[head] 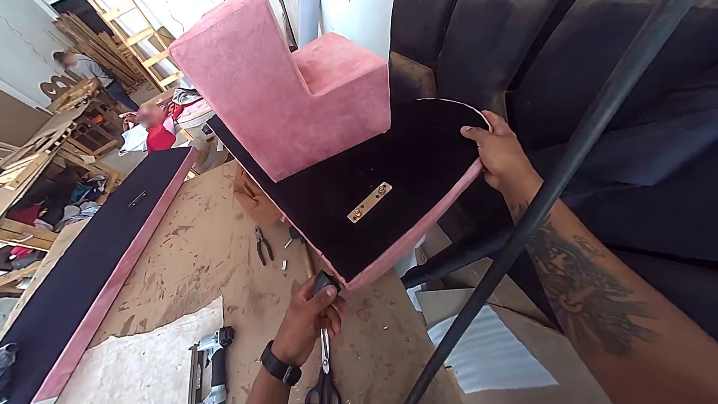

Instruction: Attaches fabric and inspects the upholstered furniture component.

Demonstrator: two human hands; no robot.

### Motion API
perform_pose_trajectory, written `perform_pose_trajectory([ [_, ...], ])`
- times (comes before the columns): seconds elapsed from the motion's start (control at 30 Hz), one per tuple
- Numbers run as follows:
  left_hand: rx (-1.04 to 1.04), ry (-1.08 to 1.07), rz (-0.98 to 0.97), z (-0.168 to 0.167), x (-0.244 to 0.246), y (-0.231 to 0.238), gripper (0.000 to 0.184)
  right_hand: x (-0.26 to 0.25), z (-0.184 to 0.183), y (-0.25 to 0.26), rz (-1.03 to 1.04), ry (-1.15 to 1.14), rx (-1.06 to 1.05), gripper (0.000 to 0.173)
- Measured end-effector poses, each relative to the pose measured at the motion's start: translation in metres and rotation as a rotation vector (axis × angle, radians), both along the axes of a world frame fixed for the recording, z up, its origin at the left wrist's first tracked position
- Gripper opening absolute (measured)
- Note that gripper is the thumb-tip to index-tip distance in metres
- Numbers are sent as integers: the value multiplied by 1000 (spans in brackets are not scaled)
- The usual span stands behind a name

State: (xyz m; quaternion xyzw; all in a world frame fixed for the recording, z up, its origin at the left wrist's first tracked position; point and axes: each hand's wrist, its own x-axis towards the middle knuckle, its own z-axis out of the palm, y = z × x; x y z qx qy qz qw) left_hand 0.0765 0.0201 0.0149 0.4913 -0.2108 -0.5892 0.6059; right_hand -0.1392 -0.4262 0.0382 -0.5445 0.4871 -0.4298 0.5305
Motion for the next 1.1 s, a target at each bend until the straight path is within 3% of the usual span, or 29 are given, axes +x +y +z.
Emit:
perform_pose_trajectory([
  [0.1, -7, 50, -130, -3, 19, -4, 70, -6, 7, -12, 70, 6, 75, 74],
  [0.27, -21, 114, -228, 1, 27, -15, 40, 2, 24, -36, 242, -83, 164, 58],
  [0.43, -64, 237, -326, 3, 41, -13, 64, 0, 19, -30, 199, -94, 148, 50],
  [0.57, 37, 148, -428, -2, 49, -22, 31, -5, 11, -27, 179, -117, 161, 49],
  [0.7, 202, -104, -509, 14, 54, -36, 17, -2, 17, -24, 180, -110, 141, 48],
  [0.9, 241, -526, -398, 26, 51, -50, 23, 7, 25, -17, 93, -85, 128, 45],
  [1.0, 440, -936, -384, 39, 40, -55, 32, 5, 22, -15, 59, -92, 119, 45],
  [1.1, 571, -1376, -193, 36, 12, -48, 43, 4, 14, -14, 39, -108, 106, 46],
])
